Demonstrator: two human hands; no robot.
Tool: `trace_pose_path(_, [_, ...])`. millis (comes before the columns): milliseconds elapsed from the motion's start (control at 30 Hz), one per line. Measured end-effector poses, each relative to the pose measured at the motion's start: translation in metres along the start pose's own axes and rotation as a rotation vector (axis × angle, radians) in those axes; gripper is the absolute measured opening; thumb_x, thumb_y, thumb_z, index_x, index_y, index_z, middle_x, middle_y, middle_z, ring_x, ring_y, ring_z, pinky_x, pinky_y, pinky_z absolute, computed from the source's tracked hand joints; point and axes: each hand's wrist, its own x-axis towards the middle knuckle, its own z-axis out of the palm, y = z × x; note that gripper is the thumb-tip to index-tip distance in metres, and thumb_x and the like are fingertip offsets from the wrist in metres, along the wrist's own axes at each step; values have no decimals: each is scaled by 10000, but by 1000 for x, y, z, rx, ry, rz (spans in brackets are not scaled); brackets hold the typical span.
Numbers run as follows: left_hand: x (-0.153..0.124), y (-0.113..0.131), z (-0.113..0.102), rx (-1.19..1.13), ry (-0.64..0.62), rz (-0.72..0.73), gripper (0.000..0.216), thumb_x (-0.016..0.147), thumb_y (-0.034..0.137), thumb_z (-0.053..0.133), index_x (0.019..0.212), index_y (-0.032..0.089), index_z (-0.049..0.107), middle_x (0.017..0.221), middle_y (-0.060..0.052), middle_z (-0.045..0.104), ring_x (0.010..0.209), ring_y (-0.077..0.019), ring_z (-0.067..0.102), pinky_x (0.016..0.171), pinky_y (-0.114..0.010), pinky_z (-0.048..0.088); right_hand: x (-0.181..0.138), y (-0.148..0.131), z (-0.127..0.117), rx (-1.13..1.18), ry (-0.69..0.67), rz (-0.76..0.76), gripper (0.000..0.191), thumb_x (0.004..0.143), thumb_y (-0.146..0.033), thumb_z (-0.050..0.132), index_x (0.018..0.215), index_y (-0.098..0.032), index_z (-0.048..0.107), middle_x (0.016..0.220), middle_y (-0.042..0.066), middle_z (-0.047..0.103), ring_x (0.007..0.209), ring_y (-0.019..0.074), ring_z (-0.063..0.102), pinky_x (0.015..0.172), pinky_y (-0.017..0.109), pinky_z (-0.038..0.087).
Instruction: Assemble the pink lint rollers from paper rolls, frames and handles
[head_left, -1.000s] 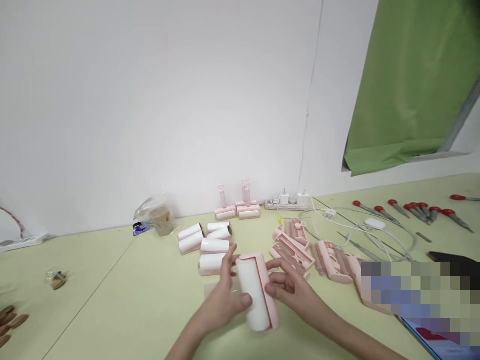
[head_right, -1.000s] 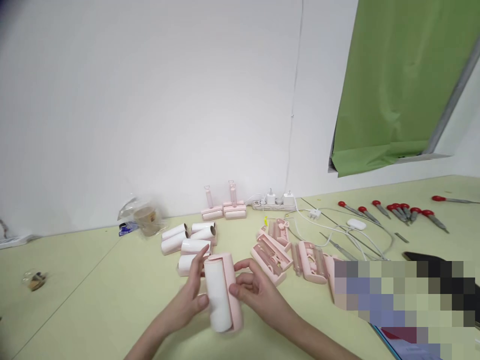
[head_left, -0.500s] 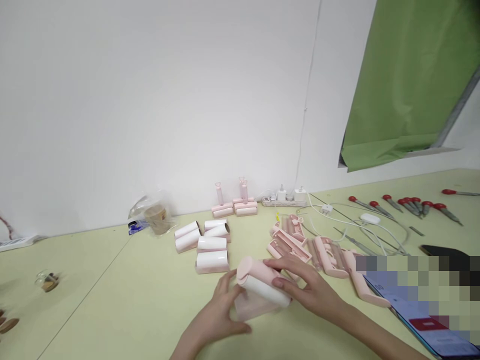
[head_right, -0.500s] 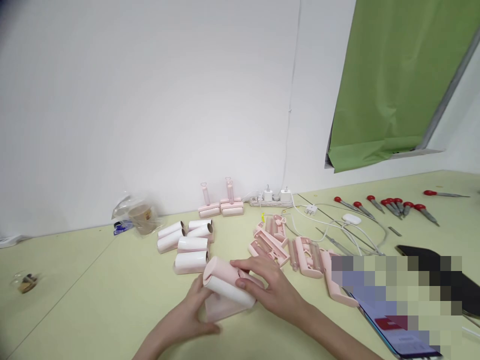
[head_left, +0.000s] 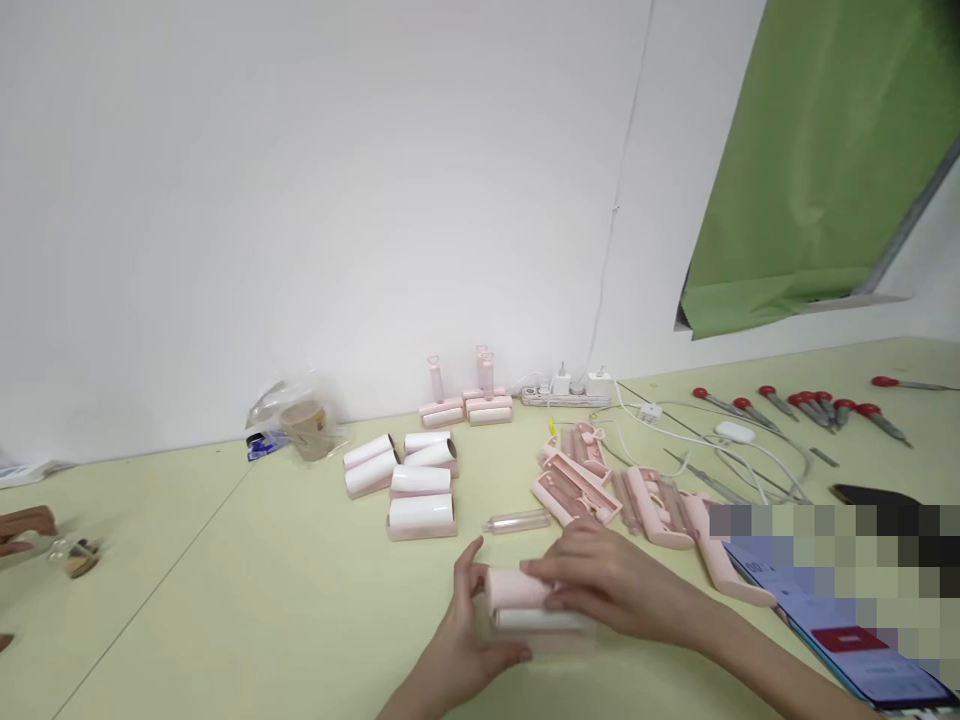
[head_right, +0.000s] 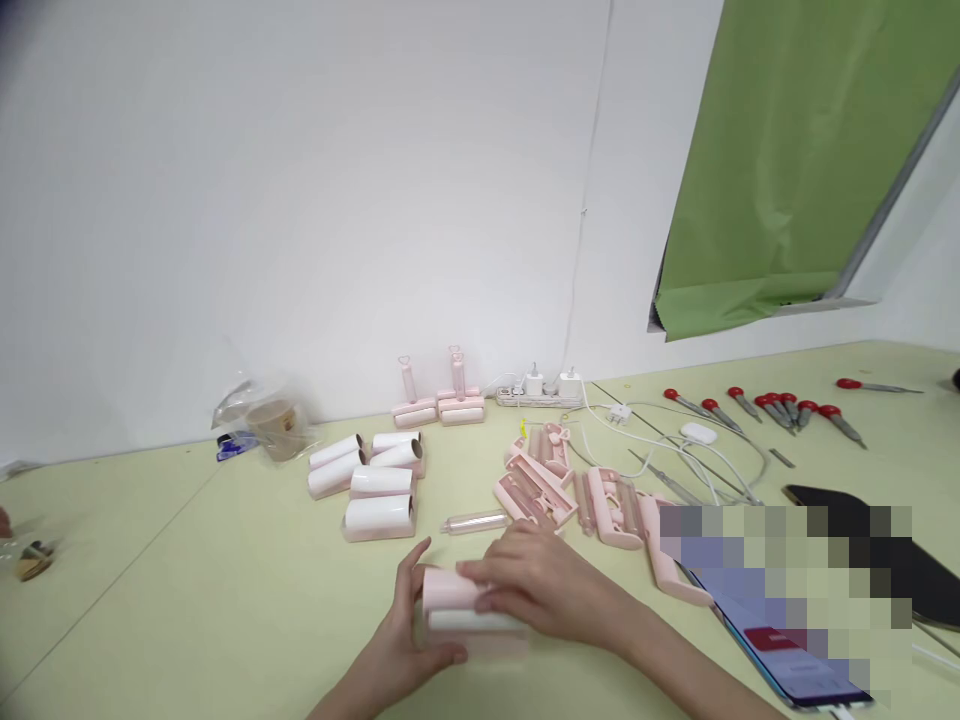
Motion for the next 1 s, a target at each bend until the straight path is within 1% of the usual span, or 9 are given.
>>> trace_pose_path(100, [1,1,1,-14,-9,-1,861,596,123,658,1265,245,130,1070,-49,419,975,-204,475,858,-336,379,1,-2,11,-109,-112,-31,252,861,-318,433,1073,-279,564,849,35,619,751,161,553,669,277,384])
trace_pose_path(200, [3,1,0,15,2,0,798,591,103,651,1242,231,208,1060,-46,425,996,-204,460,879,-336,363,6,4,16,-84,-35,63,267,843,-374,444,1056,-269,566,969,53,560,805,160,536,674,263,396])
trace_pose_path(300, [3,1,-2,63,2,2,786,580,101,657,1237,223,244,1051,-45,437,997,-204,454,890,-342,355,26,22,17,-150,17,177,278,871,-326,388,1070,-223,552,994,84,537,915,194,501,761,317,387])
trace_pose_path(367, [3,1,-4,93,13,8,773,583,112,659,1235,221,258,1059,-47,447,1009,-205,449,913,-347,336,46,37,17,-228,-43,188,265,826,-287,476,1058,-188,557,1075,115,524,1022,254,450,827,390,347])
trace_pose_path(433, [2,2,-6,122,42,2,736,599,129,650,1225,217,272,1074,-51,452,1027,-206,443,930,-346,320,62,49,16,-229,-112,164,255,733,-301,600,953,-170,594,1119,119,522,1075,285,421,848,394,336])
trace_pose_path(533, [2,2,-9,152,107,-38,651,619,154,631,1186,203,313,1095,-63,455,1049,-211,435,932,-340,316,74,53,6,-176,-181,133,253,772,-346,547,956,-174,561,1000,79,596,936,216,533,734,301,404])
trace_pose_path(633, [4,-1,-11,152,159,-59,561,625,180,624,1124,197,369,1105,-69,464,1046,-223,440,908,-334,339,68,41,-17,-114,-242,83,310,811,-416,466,1038,-211,517,853,12,630,734,141,583,582,216,399])
trace_pose_path(767, [7,-3,-12,154,165,-46,539,630,206,621,1111,194,378,1111,-68,464,1047,-219,442,892,-315,355,59,15,-44,-254,-398,-33,260,727,-391,567,927,-232,614,785,4,639,663,148,583,518,218,327])
trace_pose_path(1000, [5,8,-10,181,170,-98,519,621,205,619,1086,179,388,1075,-75,478,1012,-224,464,862,-321,377,85,-27,-44,-616,-681,-72,244,763,-317,518,823,-136,670,743,88,674,630,199,607,448,254,275])
